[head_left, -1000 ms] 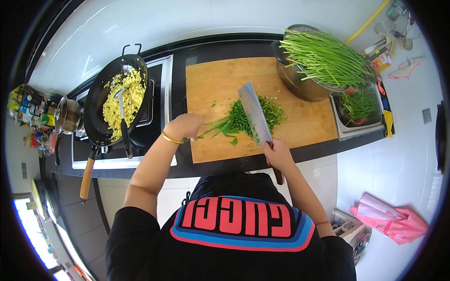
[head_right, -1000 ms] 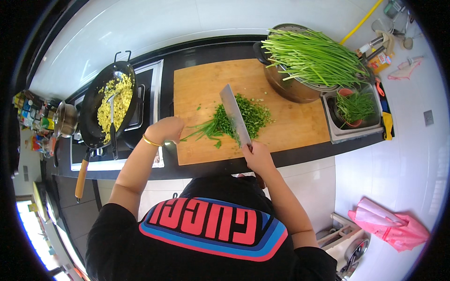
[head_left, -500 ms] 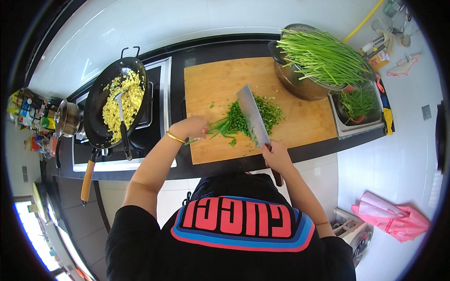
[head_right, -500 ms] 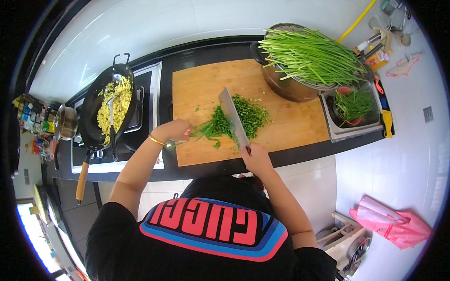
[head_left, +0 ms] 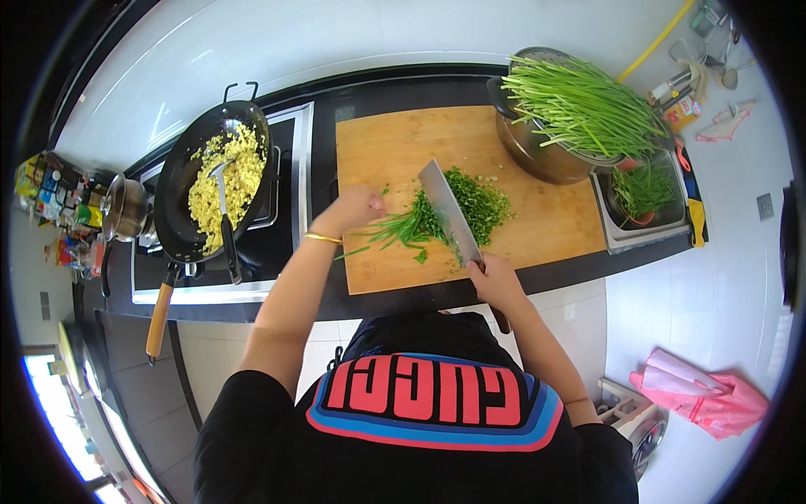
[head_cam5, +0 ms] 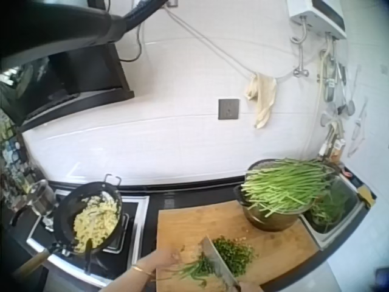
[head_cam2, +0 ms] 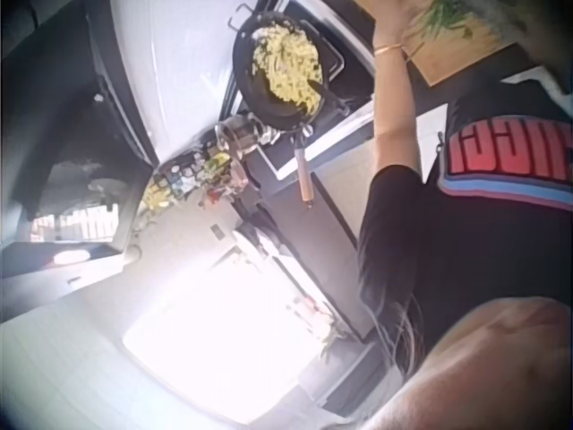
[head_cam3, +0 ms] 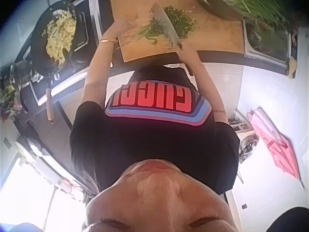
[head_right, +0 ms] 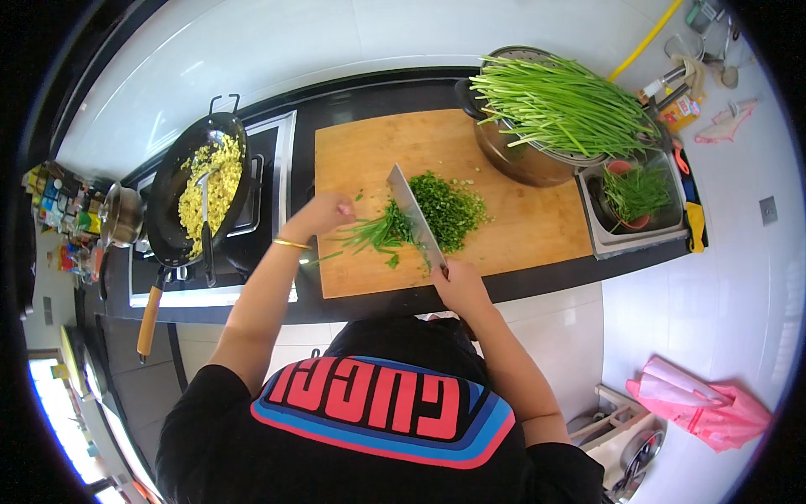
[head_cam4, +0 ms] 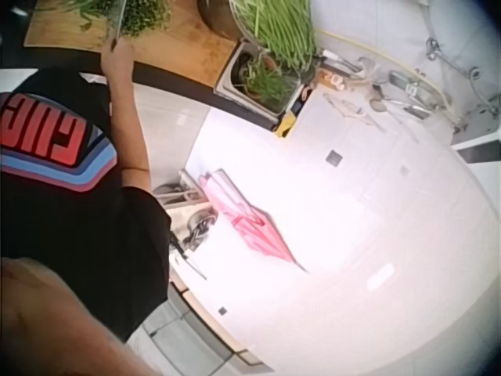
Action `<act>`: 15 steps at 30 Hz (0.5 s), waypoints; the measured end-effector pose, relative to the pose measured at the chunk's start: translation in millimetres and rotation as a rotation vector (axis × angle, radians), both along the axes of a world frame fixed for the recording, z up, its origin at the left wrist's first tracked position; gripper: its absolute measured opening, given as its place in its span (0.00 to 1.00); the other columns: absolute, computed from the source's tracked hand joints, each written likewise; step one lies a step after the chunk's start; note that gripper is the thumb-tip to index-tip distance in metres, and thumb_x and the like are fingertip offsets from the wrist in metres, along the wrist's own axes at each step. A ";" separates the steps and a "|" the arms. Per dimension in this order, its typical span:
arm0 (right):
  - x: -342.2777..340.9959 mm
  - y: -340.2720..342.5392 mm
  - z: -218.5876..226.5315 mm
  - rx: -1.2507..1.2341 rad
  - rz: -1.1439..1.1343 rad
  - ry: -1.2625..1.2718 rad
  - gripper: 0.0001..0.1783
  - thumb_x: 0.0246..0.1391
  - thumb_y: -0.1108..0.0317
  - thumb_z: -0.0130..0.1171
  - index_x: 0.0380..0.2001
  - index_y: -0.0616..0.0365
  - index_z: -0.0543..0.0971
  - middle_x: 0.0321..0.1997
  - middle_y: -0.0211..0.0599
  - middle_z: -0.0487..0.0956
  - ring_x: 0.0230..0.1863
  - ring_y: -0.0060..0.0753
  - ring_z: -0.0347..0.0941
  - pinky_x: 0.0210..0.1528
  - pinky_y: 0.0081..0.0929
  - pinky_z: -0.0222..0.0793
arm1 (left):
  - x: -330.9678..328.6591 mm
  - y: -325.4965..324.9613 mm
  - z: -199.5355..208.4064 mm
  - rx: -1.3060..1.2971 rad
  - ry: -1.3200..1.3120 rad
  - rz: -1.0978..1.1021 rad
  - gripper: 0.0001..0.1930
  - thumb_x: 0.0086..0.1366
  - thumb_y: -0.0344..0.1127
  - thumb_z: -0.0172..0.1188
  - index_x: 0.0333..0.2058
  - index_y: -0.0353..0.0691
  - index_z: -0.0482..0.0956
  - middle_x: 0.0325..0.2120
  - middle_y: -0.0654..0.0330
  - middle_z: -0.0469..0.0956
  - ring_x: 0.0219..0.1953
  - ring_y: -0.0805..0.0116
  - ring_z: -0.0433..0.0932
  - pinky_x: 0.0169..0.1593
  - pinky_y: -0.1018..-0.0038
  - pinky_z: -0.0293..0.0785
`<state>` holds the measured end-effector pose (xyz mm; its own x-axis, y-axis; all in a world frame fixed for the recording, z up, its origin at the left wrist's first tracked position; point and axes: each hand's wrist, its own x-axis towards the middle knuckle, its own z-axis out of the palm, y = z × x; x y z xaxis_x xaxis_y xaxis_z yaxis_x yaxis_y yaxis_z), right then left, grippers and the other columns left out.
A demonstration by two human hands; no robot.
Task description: The person chops a large bunch of green onions on a wooden cutting board using a cleaver. The person holds the green onions with the left hand and uses the right hand to slice them into small pieces. A wok with scrambled eggs is visible on the stove to the left.
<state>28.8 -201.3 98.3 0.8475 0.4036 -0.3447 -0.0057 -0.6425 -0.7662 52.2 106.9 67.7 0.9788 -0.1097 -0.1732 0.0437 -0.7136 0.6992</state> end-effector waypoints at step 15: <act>-4.8 -5.4 -6.6 0.048 -0.058 0.038 0.15 0.48 0.63 0.51 0.23 0.68 0.73 0.17 0.48 0.72 0.19 0.40 0.69 0.25 0.32 0.63 | -81.6 0.3 -22.7 0.468 -0.038 -0.005 0.05 0.46 0.34 0.57 0.23 0.41 0.77 0.21 0.52 0.75 0.29 0.52 0.74 0.33 0.63 0.71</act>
<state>23.9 -206.8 91.7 0.8567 0.3707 -0.3587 -0.0720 -0.6027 -0.7947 -29.4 107.1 45.0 0.9850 -0.0330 -0.1694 0.0202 -0.9528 0.3028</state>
